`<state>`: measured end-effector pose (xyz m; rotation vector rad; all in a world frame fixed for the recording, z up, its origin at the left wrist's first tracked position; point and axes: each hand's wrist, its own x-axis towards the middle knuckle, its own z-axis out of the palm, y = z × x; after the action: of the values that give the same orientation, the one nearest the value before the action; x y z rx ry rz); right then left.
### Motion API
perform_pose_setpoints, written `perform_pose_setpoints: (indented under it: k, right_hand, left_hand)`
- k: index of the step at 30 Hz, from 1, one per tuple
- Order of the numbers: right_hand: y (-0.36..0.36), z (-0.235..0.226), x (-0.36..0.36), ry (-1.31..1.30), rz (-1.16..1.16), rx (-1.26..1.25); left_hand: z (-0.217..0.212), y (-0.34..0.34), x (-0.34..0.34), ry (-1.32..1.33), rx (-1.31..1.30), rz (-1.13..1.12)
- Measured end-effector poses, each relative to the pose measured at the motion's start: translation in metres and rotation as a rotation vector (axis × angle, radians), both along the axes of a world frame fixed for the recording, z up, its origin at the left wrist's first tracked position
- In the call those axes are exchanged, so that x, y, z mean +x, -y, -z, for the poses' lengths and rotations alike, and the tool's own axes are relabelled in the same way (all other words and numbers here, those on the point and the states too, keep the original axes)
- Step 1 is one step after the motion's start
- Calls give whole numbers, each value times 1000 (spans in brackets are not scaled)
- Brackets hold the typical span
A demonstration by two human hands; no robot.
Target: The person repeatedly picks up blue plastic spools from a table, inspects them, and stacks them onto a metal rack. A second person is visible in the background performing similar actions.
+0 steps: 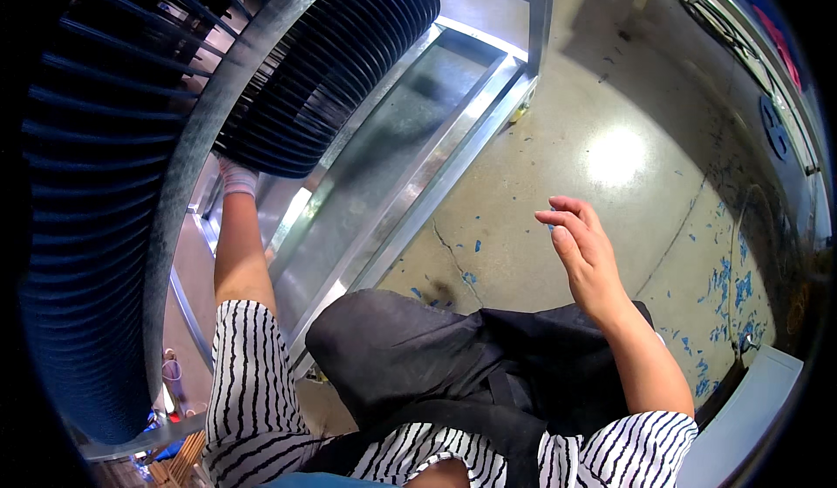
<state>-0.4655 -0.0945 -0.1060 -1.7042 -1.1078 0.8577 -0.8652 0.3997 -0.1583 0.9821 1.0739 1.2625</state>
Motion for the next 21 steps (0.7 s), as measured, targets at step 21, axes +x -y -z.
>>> perform_pose_setpoints:
  k: [21]
  right_hand:
    - [-8, 7, 6, 16, 8, -8]
  left_hand:
    - [-10, -1, 14, -41, -10, -63]
